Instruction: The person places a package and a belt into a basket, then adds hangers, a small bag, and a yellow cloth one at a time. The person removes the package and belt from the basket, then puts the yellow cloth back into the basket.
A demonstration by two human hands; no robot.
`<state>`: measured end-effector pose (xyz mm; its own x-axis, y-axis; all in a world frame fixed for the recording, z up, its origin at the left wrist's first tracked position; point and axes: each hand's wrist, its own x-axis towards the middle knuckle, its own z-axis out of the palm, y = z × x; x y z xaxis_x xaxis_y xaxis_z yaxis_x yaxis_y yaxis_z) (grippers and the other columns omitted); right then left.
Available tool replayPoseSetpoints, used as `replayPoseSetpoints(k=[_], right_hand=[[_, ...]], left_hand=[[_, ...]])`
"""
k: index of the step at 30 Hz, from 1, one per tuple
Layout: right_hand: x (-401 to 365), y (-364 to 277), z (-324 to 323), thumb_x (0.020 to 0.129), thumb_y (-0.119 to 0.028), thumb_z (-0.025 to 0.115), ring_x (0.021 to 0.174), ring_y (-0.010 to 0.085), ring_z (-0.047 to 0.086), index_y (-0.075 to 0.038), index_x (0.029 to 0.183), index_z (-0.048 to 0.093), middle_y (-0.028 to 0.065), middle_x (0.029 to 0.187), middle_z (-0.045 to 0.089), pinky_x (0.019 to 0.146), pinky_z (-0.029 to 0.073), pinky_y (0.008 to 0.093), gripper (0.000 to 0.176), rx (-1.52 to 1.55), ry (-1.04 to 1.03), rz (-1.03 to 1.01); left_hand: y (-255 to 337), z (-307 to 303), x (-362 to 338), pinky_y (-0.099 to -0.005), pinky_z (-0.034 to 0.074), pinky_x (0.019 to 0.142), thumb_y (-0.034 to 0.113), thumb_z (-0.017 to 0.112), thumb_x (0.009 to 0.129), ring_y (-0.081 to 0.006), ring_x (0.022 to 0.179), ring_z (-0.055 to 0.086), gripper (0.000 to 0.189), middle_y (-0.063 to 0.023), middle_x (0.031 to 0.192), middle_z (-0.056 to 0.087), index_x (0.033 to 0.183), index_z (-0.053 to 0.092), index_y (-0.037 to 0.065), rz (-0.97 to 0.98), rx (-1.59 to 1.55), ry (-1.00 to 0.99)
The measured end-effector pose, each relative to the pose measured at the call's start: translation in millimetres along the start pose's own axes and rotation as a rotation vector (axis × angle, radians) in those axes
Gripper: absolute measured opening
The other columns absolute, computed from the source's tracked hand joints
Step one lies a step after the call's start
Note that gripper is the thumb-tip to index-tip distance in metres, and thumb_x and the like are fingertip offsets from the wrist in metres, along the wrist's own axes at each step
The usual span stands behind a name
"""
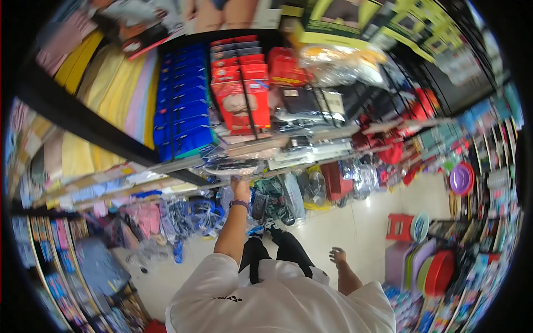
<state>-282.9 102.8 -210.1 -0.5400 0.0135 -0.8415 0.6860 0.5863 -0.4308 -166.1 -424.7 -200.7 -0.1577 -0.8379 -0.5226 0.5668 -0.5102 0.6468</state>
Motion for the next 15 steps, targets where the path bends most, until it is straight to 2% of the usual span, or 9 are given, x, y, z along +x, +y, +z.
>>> replayPoseSetpoints(k=[3, 5, 7, 8, 9, 11, 12, 14, 15], right_hand=[[-50, -6, 42, 0.082, -0.01, 0.057, 0.085, 0.0213, 0.061, -0.007, 0.11, 0.056, 0.0121, 0.096, 0.063, 0.071, 0.051, 0.0349, 0.028, -0.014, -0.084, -0.151], [-65, 3, 72, 0.083, -0.013, 0.057, 0.086, 0.0202, 0.06, -0.006, 0.111, 0.056, 0.0118, 0.096, 0.063, 0.071, 0.05, 0.0322, 0.029, -0.077, -0.135, -0.26], [-70, 17, 95, 0.083, -0.013, 0.057, 0.084, 0.0188, 0.061, -0.007, 0.11, 0.058, 0.0105, 0.091, 0.065, 0.076, 0.049, 0.0311, 0.027, -0.252, -0.169, -0.441], [-79, 22, 101, 0.083, -0.014, 0.057, 0.084, 0.0195, 0.061, -0.007, 0.11, 0.058, 0.0115, 0.091, 0.065, 0.079, 0.047, 0.0296, 0.028, -0.286, -0.17, -0.503], [-93, 20, 102, 0.083, -0.014, 0.057, 0.084, 0.0195, 0.061, -0.007, 0.11, 0.058, 0.0115, 0.091, 0.065, 0.079, 0.047, 0.0296, 0.028, -0.258, -0.165, -0.501], [-122, 22, 99, 0.084, -0.016, 0.058, 0.091, 0.0222, 0.06, -0.005, 0.11, 0.057, 0.0152, 0.098, 0.064, 0.081, 0.048, 0.0328, 0.028, -0.297, -0.192, -0.448], [-132, 28, 91, 0.084, -0.016, 0.058, 0.09, 0.0209, 0.06, -0.006, 0.111, 0.057, 0.0138, 0.098, 0.064, 0.079, 0.048, 0.031, 0.029, -0.236, -0.198, -0.448], [-119, 78, 73, 0.085, -0.011, 0.054, 0.087, 0.0184, 0.06, -0.008, 0.114, 0.054, 0.0108, 0.097, 0.063, 0.073, 0.049, 0.0296, 0.029, 0.031, -0.139, -0.328], [-122, 97, 62, 0.085, -0.009, 0.051, 0.085, 0.0184, 0.06, -0.009, 0.114, 0.053, 0.0107, 0.098, 0.063, 0.071, 0.049, 0.0308, 0.028, 0.168, -0.076, -0.269]], left_hand=[[-13, -24, 32, -0.0315, 0.046, 0.08, -0.004, 0.061, 0.074, -0.023, 0.096, 0.055, 0.045, -0.0095, 0.109, 0.054, 0.116, 0.046, 0.004, 0.032, 0.171, -0.029], [-20, -36, 55, -0.0329, 0.045, 0.082, 0.0, 0.061, 0.075, -0.0235, 0.097, 0.054, 0.041, -0.0099, 0.112, 0.053, 0.114, 0.049, 0.003, 0.055, 0.178, -0.084], [-23, -27, 56, -0.0343, 0.044, 0.085, 0.004, 0.062, 0.076, -0.024, 0.099, 0.054, 0.038, -0.0104, 0.115, 0.053, 0.112, 0.051, 0.002, 0.088, 0.182, -0.143], [-23, -21, 50, -0.0324, 0.045, 0.085, 0.01, 0.065, 0.076, -0.0208, 0.095, 0.055, 0.035, -0.0072, 0.109, 0.055, 0.108, 0.051, 0.007, 0.137, 0.119, -0.132], [-19, -11, 46, -0.0305, 0.045, 0.084, 0.016, 0.068, 0.076, -0.0177, 0.092, 0.056, 0.034, -0.0039, 0.102, 0.057, 0.105, 0.051, 0.012, 0.19, 0.05, -0.121], [-12, -5, 36, -0.0315, 0.045, 0.086, 0.015, 0.067, 0.077, -0.019, 0.095, 0.055, 0.033, -0.0054, 0.101, 0.057, 0.105, 0.05, 0.01, 0.208, 0.03, -0.169], [-11, -5, 30, -0.0315, 0.045, 0.086, 0.015, 0.066, 0.078, -0.0194, 0.096, 0.055, 0.032, -0.0057, 0.102, 0.057, 0.105, 0.05, 0.009, 0.251, 0.043, -0.152], [-10, -9, 24, -0.0314, 0.045, 0.086, 0.014, 0.064, 0.079, -0.0199, 0.097, 0.054, 0.031, -0.0061, 0.103, 0.057, 0.105, 0.05, 0.008, 0.286, 0.068, -0.167], [-11, -22, 31, -0.0311, 0.045, 0.086, 0.009, 0.064, 0.078, -0.0197, 0.098, 0.054, 0.034, -0.007, 0.105, 0.055, 0.107, 0.048, 0.008, 0.269, 0.096, -0.23]])
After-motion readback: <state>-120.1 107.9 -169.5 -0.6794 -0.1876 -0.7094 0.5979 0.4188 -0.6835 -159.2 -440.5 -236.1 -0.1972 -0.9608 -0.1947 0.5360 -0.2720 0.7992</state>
